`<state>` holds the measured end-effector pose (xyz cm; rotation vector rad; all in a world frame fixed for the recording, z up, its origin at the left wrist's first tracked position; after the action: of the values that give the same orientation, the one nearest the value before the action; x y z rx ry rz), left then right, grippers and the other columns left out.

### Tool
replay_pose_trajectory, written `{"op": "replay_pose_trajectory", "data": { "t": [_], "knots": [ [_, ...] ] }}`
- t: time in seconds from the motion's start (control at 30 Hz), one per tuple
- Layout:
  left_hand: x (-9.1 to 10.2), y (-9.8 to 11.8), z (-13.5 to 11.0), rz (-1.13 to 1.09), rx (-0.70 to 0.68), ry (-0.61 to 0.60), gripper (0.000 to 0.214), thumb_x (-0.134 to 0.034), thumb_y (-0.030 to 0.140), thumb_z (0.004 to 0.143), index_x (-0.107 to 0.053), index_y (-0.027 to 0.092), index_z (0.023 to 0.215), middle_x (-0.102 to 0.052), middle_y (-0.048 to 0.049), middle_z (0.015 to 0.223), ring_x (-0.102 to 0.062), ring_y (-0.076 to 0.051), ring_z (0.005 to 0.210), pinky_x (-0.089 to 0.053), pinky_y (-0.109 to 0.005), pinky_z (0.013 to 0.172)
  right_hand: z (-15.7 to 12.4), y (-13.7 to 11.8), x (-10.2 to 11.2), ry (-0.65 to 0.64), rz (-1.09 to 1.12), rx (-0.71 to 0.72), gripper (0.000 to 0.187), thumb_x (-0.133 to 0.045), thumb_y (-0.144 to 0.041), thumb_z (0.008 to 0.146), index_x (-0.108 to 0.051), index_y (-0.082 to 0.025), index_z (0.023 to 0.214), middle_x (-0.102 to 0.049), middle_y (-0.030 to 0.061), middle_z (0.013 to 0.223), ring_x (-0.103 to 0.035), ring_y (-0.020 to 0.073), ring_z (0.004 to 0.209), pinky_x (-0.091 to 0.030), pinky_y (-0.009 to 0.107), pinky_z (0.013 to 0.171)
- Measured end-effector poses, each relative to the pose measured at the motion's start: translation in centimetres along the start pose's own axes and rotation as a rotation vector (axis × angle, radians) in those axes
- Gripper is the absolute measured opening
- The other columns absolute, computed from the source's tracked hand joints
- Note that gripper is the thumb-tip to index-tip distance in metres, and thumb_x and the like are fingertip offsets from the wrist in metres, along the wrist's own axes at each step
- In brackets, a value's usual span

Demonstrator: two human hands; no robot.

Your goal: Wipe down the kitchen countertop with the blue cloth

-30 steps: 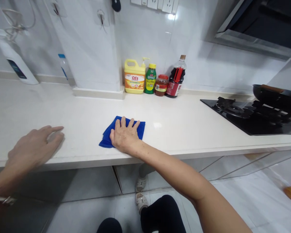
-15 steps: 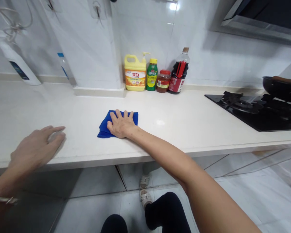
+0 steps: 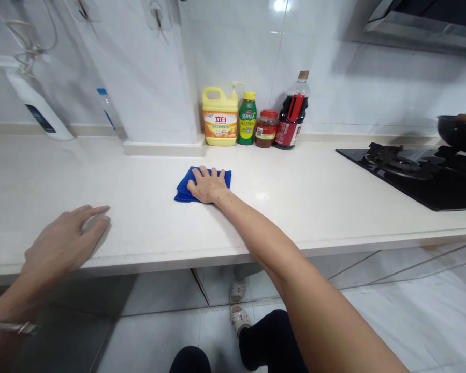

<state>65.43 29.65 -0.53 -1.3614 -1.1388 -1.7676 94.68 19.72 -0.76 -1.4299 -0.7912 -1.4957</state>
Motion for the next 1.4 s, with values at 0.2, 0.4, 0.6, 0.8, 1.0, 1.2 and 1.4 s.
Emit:
{"op": "replay_pose_trajectory", "data": {
  "t": [0.2, 0.4, 0.6, 0.8, 1.0, 1.2, 1.4],
  "knots": [
    [0.0, -0.1, 0.0, 0.025, -0.021, 0.021, 0.066, -0.025, 0.059, 0.096, -0.056, 0.029, 0.146, -0.042, -0.0072, 0.162, -0.04, -0.036, 0.146, -0.034, -0.058, 0.122, 1.1, 2.0, -0.1, 0.017, 0.022, -0.043, 0.067, -0.024, -0.053, 0.103, -0.033, -0.021, 0.161, -0.029, 0.0081, 0.17, -0.035, 0.0417, 0.146, -0.023, 0.067, 0.121],
    [-0.1, -0.2, -0.1, 0.008, 0.003, 0.008, 0.063, -0.026, 0.058, 0.097, -0.055, 0.031, 0.146, -0.039, -0.003, 0.165, -0.036, -0.033, 0.15, -0.031, -0.057, 0.124, 1.2, 4.3, 0.1, 0.006, 0.016, -0.068, 0.067, -0.024, -0.053, 0.103, -0.031, -0.022, 0.162, -0.028, 0.0073, 0.171, -0.034, 0.0404, 0.148, -0.023, 0.065, 0.121],
    [-0.1, -0.4, -0.2, -0.014, -0.005, 0.021, 0.061, -0.028, 0.056, 0.097, -0.056, 0.031, 0.145, -0.041, -0.0039, 0.163, -0.036, -0.033, 0.149, -0.031, -0.057, 0.124, 1.3, 7.1, 0.1, 0.017, -0.007, -0.122, 0.067, -0.023, -0.054, 0.103, -0.032, -0.023, 0.162, -0.028, 0.0074, 0.171, -0.035, 0.0409, 0.147, -0.024, 0.066, 0.121],
    [0.0, -0.2, -0.4, -0.026, 0.006, 0.015, 0.059, -0.029, 0.055, 0.097, -0.055, 0.033, 0.146, -0.039, -0.0025, 0.164, -0.034, -0.032, 0.15, -0.031, -0.057, 0.124, 0.1, 10.3, 0.2, 0.011, -0.038, -0.198, 0.069, -0.022, -0.055, 0.102, -0.031, -0.023, 0.163, -0.026, 0.0078, 0.172, -0.035, 0.0414, 0.148, -0.024, 0.065, 0.121],
    [0.1, -0.2, -0.3, -0.021, 0.008, 0.006, 0.061, -0.029, 0.056, 0.097, -0.053, 0.032, 0.148, -0.04, -0.0045, 0.164, -0.037, -0.034, 0.148, -0.033, -0.056, 0.123, -2.6, 13.2, 0.7, 0.035, -0.072, -0.274, 0.068, -0.02, -0.056, 0.102, -0.032, -0.025, 0.161, -0.028, 0.0075, 0.171, -0.038, 0.0412, 0.145, -0.028, 0.064, 0.119],
    [0.6, 0.3, -0.7, -0.031, -0.003, 0.005, 0.062, -0.028, 0.051, 0.096, -0.054, 0.028, 0.148, -0.042, -0.0057, 0.162, -0.04, -0.035, 0.145, -0.035, -0.058, 0.121, -6.0, 14.4, 1.3, 0.03, -0.104, -0.387, 0.068, -0.017, -0.055, 0.103, -0.03, -0.025, 0.163, -0.027, 0.007, 0.171, -0.037, 0.0395, 0.146, -0.026, 0.063, 0.12],
    [1.0, 0.6, -1.4, -0.045, -0.042, 0.053, 0.064, -0.027, 0.048, 0.095, -0.057, 0.023, 0.146, -0.048, -0.0086, 0.158, -0.043, -0.036, 0.143, -0.035, -0.057, 0.121, -9.0, 13.5, 1.7, 0.044, -0.117, -0.479, 0.066, -0.017, -0.052, 0.104, -0.029, -0.023, 0.163, -0.026, 0.0077, 0.172, -0.033, 0.0397, 0.149, -0.024, 0.061, 0.121]
  ]
}}
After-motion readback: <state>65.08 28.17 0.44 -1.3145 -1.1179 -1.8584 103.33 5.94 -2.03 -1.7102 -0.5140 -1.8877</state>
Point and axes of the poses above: each hand's wrist, its own z-axis towards the middle knuckle, its own x-axis out of the back of the hand, y = z × x, the point moved 2 cm from there along z, towards the middle knuckle
